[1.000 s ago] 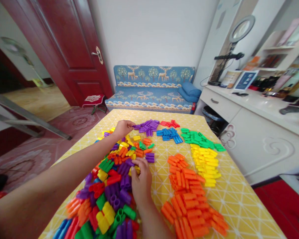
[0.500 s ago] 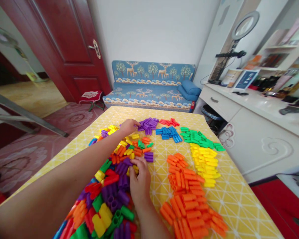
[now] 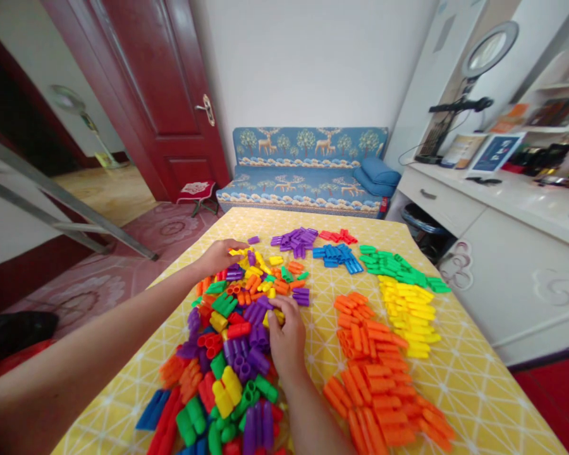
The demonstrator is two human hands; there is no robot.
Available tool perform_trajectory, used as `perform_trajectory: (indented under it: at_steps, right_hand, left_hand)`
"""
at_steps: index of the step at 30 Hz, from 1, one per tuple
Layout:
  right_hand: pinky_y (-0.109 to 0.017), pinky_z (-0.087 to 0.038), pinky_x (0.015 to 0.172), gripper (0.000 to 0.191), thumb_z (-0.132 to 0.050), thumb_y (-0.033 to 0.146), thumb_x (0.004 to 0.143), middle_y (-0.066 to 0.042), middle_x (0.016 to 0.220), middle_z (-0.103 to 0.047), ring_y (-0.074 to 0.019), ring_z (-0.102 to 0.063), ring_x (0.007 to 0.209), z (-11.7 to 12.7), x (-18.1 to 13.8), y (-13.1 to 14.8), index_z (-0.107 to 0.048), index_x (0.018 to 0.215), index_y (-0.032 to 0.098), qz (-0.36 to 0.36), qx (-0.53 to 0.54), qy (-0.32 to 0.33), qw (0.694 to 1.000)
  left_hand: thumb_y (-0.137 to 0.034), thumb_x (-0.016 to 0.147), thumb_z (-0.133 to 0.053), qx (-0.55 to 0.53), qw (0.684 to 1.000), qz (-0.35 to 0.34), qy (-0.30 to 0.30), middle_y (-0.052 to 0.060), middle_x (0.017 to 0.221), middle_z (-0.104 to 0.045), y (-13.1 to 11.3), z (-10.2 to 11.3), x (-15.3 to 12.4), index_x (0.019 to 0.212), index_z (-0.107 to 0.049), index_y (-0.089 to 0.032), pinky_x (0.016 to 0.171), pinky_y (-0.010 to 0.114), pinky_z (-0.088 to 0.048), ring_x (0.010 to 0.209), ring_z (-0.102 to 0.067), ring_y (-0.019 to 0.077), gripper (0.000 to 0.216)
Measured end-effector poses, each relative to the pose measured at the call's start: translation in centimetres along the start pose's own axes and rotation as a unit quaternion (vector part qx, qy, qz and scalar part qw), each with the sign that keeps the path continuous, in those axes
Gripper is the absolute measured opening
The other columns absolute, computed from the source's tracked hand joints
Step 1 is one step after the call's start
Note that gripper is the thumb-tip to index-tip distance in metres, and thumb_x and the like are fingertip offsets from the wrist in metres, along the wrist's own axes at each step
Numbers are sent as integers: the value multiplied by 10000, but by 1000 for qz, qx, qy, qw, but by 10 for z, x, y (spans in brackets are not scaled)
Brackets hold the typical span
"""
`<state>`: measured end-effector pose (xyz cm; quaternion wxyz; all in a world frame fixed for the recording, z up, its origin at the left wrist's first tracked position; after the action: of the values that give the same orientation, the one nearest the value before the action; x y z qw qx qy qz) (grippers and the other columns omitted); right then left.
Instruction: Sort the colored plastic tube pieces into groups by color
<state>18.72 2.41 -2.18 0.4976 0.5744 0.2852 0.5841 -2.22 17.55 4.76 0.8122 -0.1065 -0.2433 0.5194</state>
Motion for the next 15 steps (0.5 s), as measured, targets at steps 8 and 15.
perform_trajectory:
  at_steps: [8, 15]
  right_hand:
    - [-384, -409, 962, 218, -529, 166, 790, -71, 1059, -613, -222, -548, 1054, 0, 0, -1, -673, 949, 200, -2, 6, 5, 1000]
    - [-393, -404, 971, 215, -534, 172, 791, -73, 1062, -612, -225, -543, 1056, 1, 0, 0, -675, 952, 197, -7, 4, 7, 1000]
  left_hand:
    - [-347, 739, -652, 97, 995, -15, -2, 82, 1161, -676, -4, -17, -13, 1248, -589, -213, 971, 357, -432, 1107, -583, 269, 530]
    - [-409, 790, -596, 128, 991, 22, -24, 67, 1048, -710, -11, -21, -7, 1113, -672, -259, 899, 373, -449, 1009, -616, 275, 365]
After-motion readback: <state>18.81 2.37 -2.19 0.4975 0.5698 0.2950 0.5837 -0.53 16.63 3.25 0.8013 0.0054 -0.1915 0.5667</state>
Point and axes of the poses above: each hand's wrist, its own x-axis towards the middle knuckle, its own z-axis out of the back of the hand, y = z × x, the point moved 4 cm from there along x, towards the middle knuckle
